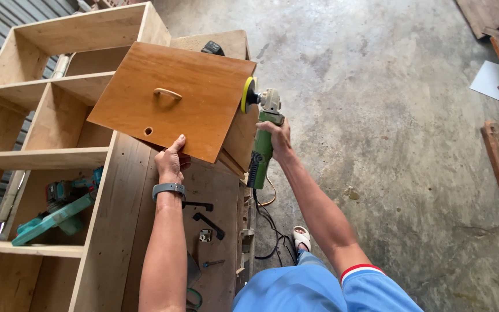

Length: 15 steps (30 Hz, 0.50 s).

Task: A person prepares an angle grinder with a sanding disc, sands a wooden drawer front, cuts a piece of sandpaper with scissors, and then hand-sands the wood.

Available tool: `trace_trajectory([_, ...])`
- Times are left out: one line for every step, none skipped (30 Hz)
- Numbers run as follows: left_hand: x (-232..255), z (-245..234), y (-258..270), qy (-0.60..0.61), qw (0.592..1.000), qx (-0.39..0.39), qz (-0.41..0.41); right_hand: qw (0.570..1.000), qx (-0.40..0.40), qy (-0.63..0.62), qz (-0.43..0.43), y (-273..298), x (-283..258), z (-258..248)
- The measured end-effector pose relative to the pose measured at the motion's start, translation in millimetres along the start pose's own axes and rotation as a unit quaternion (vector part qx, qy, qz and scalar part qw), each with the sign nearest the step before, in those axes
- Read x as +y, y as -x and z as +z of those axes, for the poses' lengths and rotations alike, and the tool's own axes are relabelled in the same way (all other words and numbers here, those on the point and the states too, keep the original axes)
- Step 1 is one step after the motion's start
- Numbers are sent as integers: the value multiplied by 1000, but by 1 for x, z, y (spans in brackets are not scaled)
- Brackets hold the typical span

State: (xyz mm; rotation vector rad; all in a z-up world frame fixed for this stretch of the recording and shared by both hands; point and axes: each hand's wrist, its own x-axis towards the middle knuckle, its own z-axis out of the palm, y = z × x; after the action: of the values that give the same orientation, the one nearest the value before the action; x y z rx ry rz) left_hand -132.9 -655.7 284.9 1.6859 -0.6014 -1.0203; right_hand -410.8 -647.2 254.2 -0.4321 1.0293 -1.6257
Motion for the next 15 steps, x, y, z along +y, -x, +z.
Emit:
trace_trajectory([1, 2, -1, -2, 1000, -5, 1, 1000, 4, -2, -3, 5, -2, 0])
trace_trajectory([0, 1, -1, -1, 1000, -6, 2, 1000, -3, -3, -5, 11, -1, 0])
trace_trajectory([0, 0, -2, 0, 1000, -6, 4, 1000, -11, -4, -6, 17, 0, 1])
trace_trajectory([7, 2, 5, -3, 1000, -9, 4, 1000, -7, -6, -6, 21, 1, 0])
trace_trajectory([14, 4, 12, -9, 1000, -10, 3, 1000, -11, -3, -11, 26, 3, -1])
trace_trajectory([22, 6, 18, -13, 1000, -11, 4, 1000, -17, 0, -16, 30, 5, 0])
trace_trajectory([17, 4, 13, -16, 1000, -14, 5, 1000, -13, -2, -17, 35, 8, -1])
trace_trajectory([14, 3, 8, -18, 1000, -12, 7, 1000, -12, 0, -18, 40, 9, -1])
trace_trajectory([10, 2, 3, -20, 1000, -10, 10, 1000, -10, 3, -18, 44, 11, -1])
trace_trajectory([12, 2, 4, -23, 1000, -12, 10, 1000, -7, 1, -18, 52, 10, 0])
trace_trajectory([14, 2, 5, -30, 999, -17, 10, 1000, -9, 5, -22, 60, 9, 1])
trace_trajectory([15, -1, 6, -37, 999, -19, 10, 1000, -13, 9, -25, 69, 9, 2])
trace_trajectory([15, -1, 6, -40, 999, -19, 9, 1000, -11, 8, -23, 73, 13, 0])
trace_trajectory([16, 1, 6, -44, 999, -18, 9, 999, -28, 3, -22, 75, 16, -2])
trace_trajectory([16, 1, 5, -49, 999, -17, 9, 999, -46, -3, -21, 78, 20, -4])
